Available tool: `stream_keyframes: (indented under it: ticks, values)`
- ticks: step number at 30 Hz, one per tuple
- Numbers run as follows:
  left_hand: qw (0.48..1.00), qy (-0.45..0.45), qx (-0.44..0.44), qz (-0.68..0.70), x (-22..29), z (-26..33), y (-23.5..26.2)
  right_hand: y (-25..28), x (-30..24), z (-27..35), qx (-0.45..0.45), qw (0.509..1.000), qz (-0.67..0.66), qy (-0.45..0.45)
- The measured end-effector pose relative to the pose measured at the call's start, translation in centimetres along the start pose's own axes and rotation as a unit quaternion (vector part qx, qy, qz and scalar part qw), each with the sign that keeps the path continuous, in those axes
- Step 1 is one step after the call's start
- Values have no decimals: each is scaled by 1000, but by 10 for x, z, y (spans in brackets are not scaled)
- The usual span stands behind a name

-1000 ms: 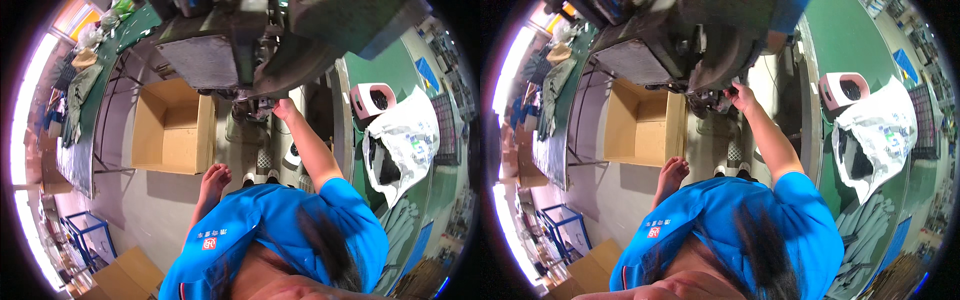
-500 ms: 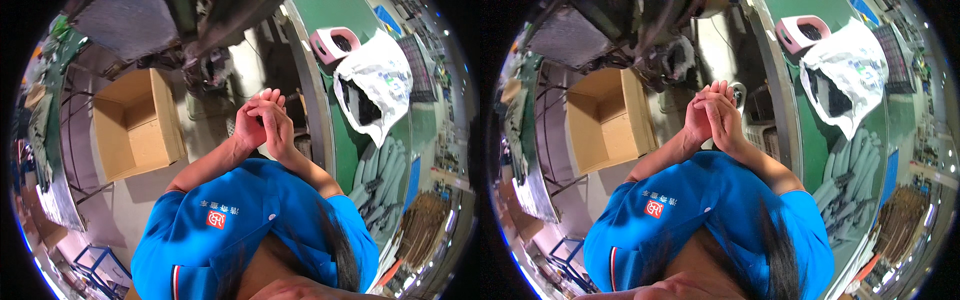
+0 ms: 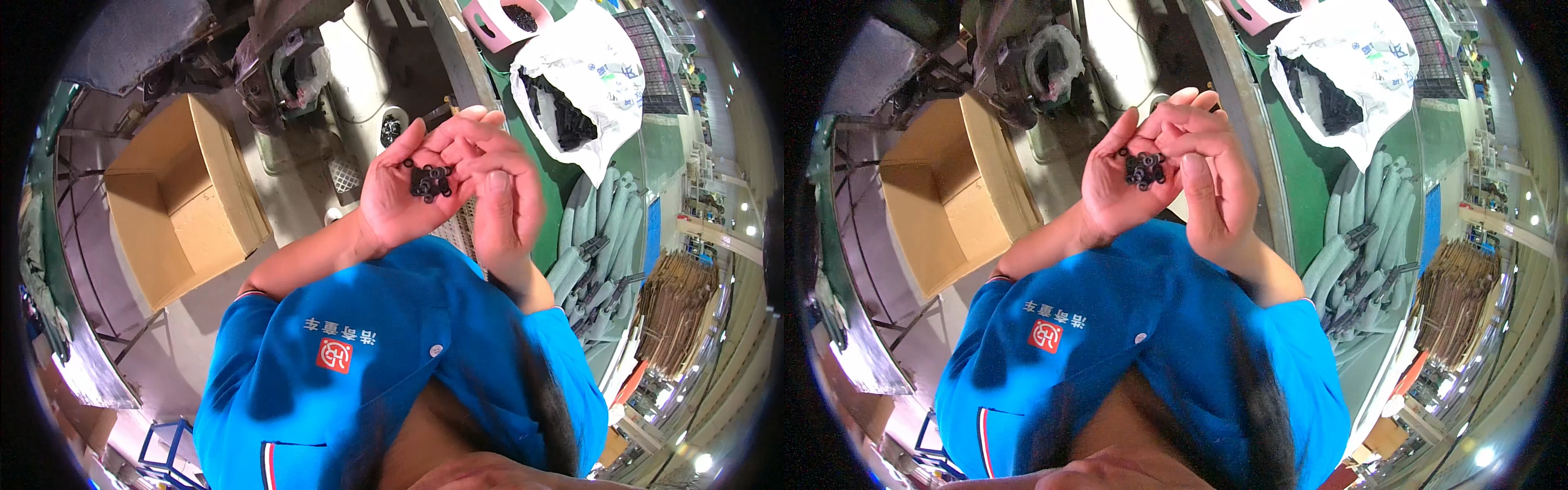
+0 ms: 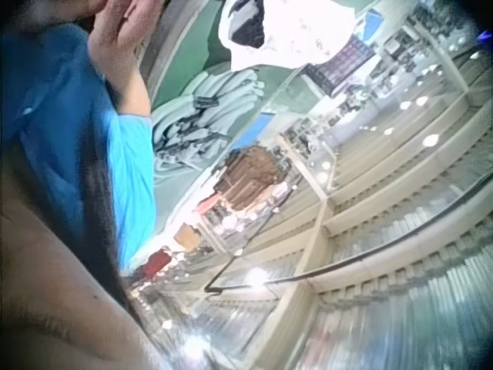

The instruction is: The person picks up gray fabric tubes and black plastic clips from a workbench, then uses a pneumatic tool to attach the clips to the ends of the tubes. The person repeatedly handles the tubes and clips, operating the tool to secure the components together.

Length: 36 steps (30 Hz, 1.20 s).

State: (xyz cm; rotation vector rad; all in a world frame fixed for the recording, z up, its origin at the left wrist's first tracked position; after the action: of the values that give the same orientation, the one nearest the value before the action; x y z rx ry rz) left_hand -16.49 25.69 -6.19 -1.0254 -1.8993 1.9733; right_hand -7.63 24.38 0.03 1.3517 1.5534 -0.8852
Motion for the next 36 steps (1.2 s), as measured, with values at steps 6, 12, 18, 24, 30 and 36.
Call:
stream_keyframes:
  ticks: [6,12,18,24,30,36]
  values:
    - [998,14,28,50,-1,18,-10,6,-15,-11,-143,887,409,161]
    - [999,-23,13,-41,3,22,-14,-6,-26,-7,-219,866,411,183]
    - [997,-43,23,-63,2,27,-25,-7,-19,7,-252,836,445,200]
    - [997,-49,16,-52,-1,28,-29,7,-17,1,-197,823,495,198]
    - [998,-36,24,-39,-6,28,-24,1,-15,8,-250,821,475,192]
    - [998,-31,25,-50,-9,30,-26,16,-17,5,-186,841,466,200]
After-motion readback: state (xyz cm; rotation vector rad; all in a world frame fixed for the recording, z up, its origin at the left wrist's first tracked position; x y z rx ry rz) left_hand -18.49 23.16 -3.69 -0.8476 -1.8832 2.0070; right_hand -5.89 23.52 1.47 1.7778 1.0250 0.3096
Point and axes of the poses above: each hand's wrist, its own z-axis away from the middle knuckle, its own y-axis out of the back of the hand, x = y × z, the point moved 3 cm from there along -z, towards the middle knuckle, and after that the axes turned 3 degrees about x, right-handed, at the moved point
